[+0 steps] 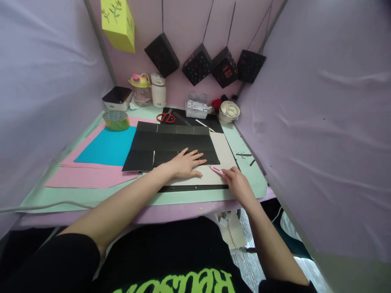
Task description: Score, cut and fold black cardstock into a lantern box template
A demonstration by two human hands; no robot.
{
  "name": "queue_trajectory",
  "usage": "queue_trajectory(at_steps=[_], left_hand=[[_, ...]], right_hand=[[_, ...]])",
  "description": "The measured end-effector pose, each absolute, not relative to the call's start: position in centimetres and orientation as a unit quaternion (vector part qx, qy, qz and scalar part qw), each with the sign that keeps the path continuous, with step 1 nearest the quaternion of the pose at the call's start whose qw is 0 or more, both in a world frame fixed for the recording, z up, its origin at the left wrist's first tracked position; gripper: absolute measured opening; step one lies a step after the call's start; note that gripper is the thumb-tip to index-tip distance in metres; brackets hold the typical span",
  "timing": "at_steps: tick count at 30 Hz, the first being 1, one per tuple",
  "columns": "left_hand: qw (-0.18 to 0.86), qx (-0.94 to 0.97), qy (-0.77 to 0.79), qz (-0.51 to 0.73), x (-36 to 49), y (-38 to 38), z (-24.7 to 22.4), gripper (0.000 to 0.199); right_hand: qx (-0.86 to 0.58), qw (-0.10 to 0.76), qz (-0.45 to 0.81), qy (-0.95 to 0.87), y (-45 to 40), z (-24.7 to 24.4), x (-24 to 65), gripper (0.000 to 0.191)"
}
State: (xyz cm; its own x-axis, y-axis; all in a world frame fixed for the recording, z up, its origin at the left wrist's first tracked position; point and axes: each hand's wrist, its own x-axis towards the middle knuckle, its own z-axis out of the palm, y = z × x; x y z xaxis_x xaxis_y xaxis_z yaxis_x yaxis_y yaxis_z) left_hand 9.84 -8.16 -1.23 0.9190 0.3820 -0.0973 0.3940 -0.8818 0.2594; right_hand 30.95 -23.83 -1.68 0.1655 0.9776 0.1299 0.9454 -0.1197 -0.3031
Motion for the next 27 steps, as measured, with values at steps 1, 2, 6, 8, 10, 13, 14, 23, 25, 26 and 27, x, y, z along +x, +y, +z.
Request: queue_trajectory(at_steps=[1,2,6,8,10,13,14,23,25,26,27], left_hand=[[0.141,0.970,0.197,-0.019,9.8,-8.1,-1.4,0.074],[0.143,0.970,0.196,-0.018,9.8,-8.0,-1.6,0.075],[0.146,0.968,0.201,-0.021,9.9,-8.1,-1.9,0.078],[0.147,0.968,0.203,-0.018,10.0,-8.1,-1.9,0.078],[0.149,0.968,0.203,-0.011,10.0,-8.2,-1.9,0.076],[0.150,0.967,0.205,-0.004,9.9,-8.2,-1.8,0.075],[0.152,0.967,0.206,-0.002,9.9,-8.3,-1.8,0.075],[0.157,0.965,0.210,-0.001,10.0,-8.4,-1.6,0.074],[0.156,0.965,0.211,-0.003,10.0,-8.4,-1.6,0.075],[0.156,0.965,0.210,-0.005,10.0,-8.5,-1.5,0.075],[0.156,0.965,0.209,-0.006,10.0,-8.5,-1.5,0.075]], right_hand=[[-0.745,0.158,0.047,-0.646,-23.8,-1.6,30.9,0.031],[-0.743,0.156,0.044,-0.649,-23.8,-1.5,30.8,0.031],[-0.735,0.149,0.050,-0.659,-23.9,-1.1,30.7,0.029],[-0.734,0.145,0.065,-0.661,-24.1,-1.0,30.7,0.029],[-0.732,0.150,0.078,-0.660,-24.2,-1.0,30.7,0.029],[-0.728,0.169,0.084,-0.659,-24.0,-1.2,30.5,0.029],[-0.727,0.171,0.084,-0.659,-23.9,-1.3,30.4,0.029],[-0.729,0.163,0.073,-0.660,-23.8,-1.2,29.5,0.027],[-0.729,0.164,0.075,-0.661,-23.7,-1.1,29.3,0.026],[-0.727,0.163,0.078,-0.662,-23.7,-1.2,29.2,0.026],[-0.727,0.163,0.080,-0.662,-23.8,-1.2,29.1,0.027]])
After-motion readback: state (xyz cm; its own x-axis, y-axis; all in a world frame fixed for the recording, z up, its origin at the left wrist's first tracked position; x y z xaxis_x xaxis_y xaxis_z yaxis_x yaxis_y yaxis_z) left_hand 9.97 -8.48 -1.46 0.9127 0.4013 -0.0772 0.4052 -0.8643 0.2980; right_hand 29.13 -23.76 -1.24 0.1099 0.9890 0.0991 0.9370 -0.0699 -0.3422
